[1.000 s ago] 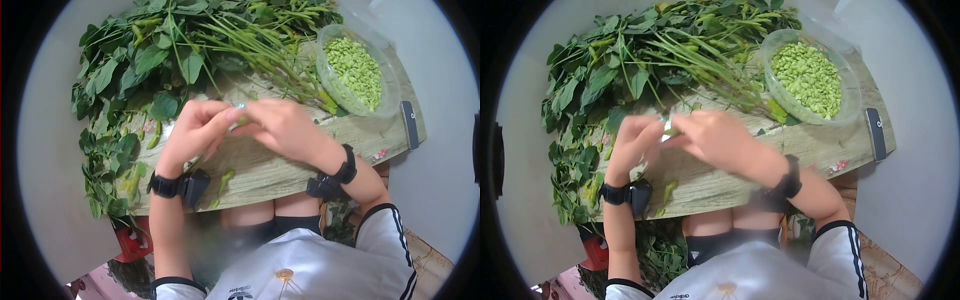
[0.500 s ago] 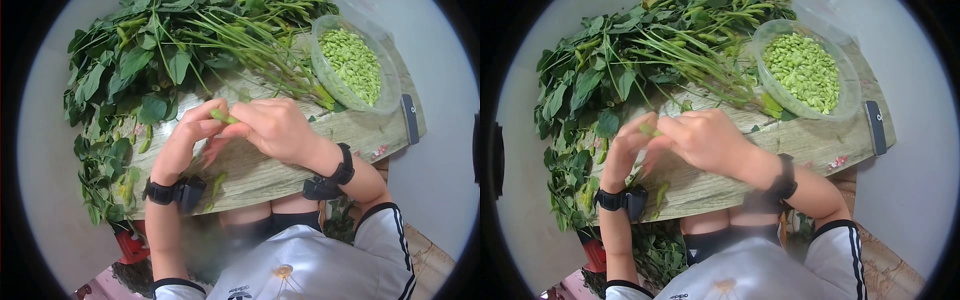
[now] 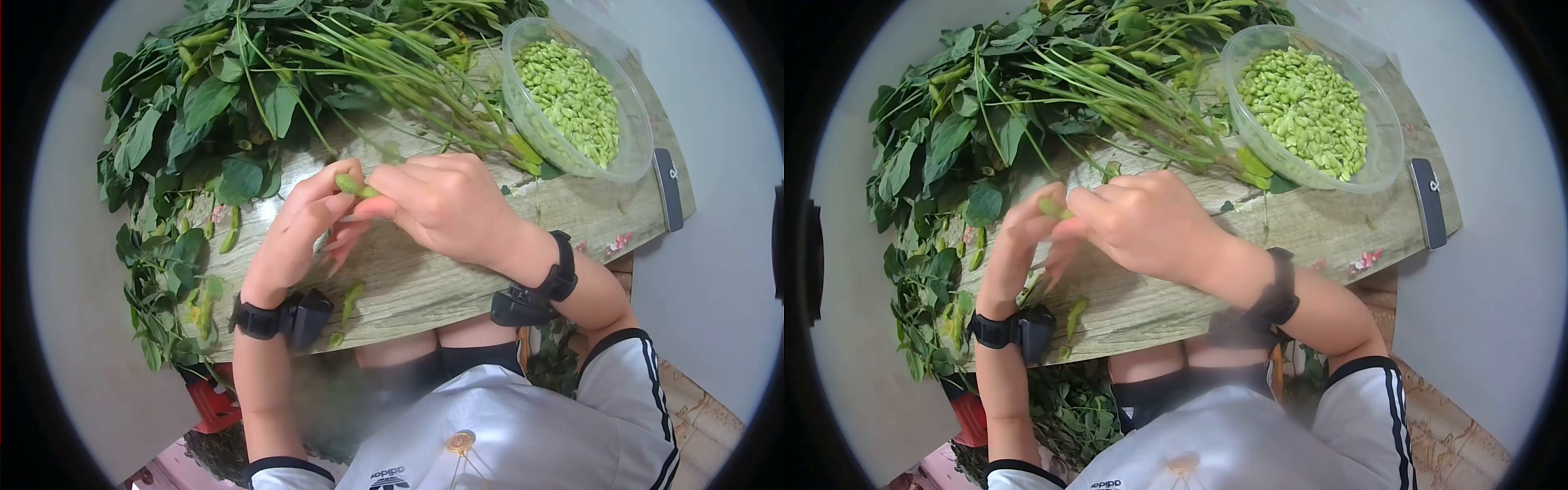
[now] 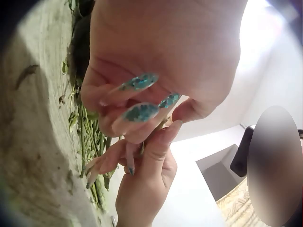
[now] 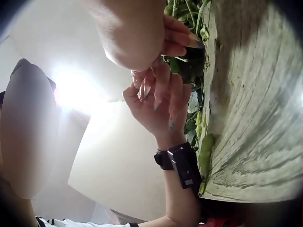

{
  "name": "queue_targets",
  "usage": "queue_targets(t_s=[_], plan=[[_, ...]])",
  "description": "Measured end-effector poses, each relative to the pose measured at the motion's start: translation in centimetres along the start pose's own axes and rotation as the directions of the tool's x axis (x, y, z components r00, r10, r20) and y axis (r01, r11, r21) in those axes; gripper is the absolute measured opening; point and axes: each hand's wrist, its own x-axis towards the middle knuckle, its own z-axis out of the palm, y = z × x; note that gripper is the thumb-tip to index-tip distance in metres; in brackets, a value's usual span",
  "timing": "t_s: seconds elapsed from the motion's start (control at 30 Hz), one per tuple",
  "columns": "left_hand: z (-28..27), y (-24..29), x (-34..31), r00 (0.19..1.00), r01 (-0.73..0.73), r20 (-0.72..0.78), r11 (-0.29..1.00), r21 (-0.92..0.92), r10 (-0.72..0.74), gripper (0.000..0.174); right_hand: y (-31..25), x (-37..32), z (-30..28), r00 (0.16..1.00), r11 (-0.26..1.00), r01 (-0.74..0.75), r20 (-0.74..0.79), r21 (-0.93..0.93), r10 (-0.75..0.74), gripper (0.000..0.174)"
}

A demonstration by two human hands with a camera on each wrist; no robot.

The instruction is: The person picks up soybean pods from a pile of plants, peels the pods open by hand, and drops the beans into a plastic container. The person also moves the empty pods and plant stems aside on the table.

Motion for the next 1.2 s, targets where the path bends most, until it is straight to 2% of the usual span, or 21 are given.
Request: queue_targets(t_s=[0.17, 0.4, 0.43, 0.57, 0.7, 0.8, 0.9, 0.97, 1.0, 1.07, 1.1, 1.17, 1.2], plan=[[-0.1, -0.3, 0.1, 0.997, -0.071, 0.029, 0.997, 0.008, 0.070, 0.017, 0.0, 0.1, -0.3, 0.999, 0.998, 0.034, 0.000, -0.049, -0.034, 0.022], [0.2, -0.2, 0.0, 0.999, -0.041, 0.016, 0.999, -0.012, 0.041, 0.014, 0.2, 0.0, -0.1, 0.997, 0.988, 0.081, 0.028, -0.128, -0.078, 0.025], [0.4, -0.2, 0.1, 0.998, -0.048, -0.026, 0.999, 0.022, 0.049, 0.012, 0.3, 0.0, -0.1, 0.996, 0.985, 0.082, 0.036, -0.153, -0.078, 0.025], [0.8, -0.4, 0.6, 0.995, -0.038, -0.090, 0.990, 0.139, 0.051, 0.011, 0.3, -0.2, 0.1, 0.996, 0.979, 0.070, 0.063, -0.190, -0.059, 0.026], [0.9, -0.5, 0.9, 0.992, -0.053, -0.103, 0.986, 0.161, 0.070, 0.012, 0.3, -0.2, 0.4, 0.995, 0.974, 0.048, 0.091, -0.222, -0.028, 0.026], [1.2, 0.0, 0.8, 0.994, 0.010, -0.106, 0.988, 0.153, 0.007, 0.014, 0.1, -0.2, 0.4, 0.996, 0.974, 0.025, 0.093, -0.225, -0.004, 0.026], [1.7, 0.2, 0.8, 0.988, -0.038, -0.142, 0.985, 0.166, 0.062, 0.014, 0.0, -0.2, 0.4, 0.997, 0.982, -0.006, 0.076, -0.188, 0.021, 0.027], [1.8, 0.4, 0.6, 0.989, -0.009, -0.145, 0.988, -0.156, -0.014, 0.018, 0.0, -0.1, 0.5, 0.997, 0.988, -0.027, 0.063, -0.153, 0.037, 0.027], [1.6, 0.2, 0.6, 0.989, -0.008, -0.145, 0.988, -0.156, -0.014, 0.018, 0.0, 0.0, 0.4, 0.999, 0.991, -0.029, 0.030, -0.128, 0.033, 0.028], [1.2, -0.3, 0.7, 0.986, -0.155, -0.102, 0.958, -0.243, 0.133, 0.033, 0.0, 0.3, 0.2, 1.000, 0.994, -0.031, -0.002, -0.105, 0.031, 0.029], [1.3, -0.1, 0.7, 0.986, -0.155, -0.101, 0.957, -0.244, 0.134, 0.033, 0.0, 0.4, 0.1, 1.000, 0.995, -0.007, -0.030, -0.103, 0.004, 0.029], [1.6, 0.3, 0.6, 0.959, -0.092, -0.272, 0.995, -0.030, 0.081, 0.046, 0.1, 0.4, 0.1, 0.998, 0.994, 0.014, -0.062, -0.104, -0.021, 0.029], [1.4, 0.2, 0.6, 0.960, -0.092, -0.268, 0.995, -0.029, 0.081, 0.046, 0.2, 0.3, 0.2, 0.998, 0.992, 0.004, -0.062, -0.125, -0.012, 0.029]])
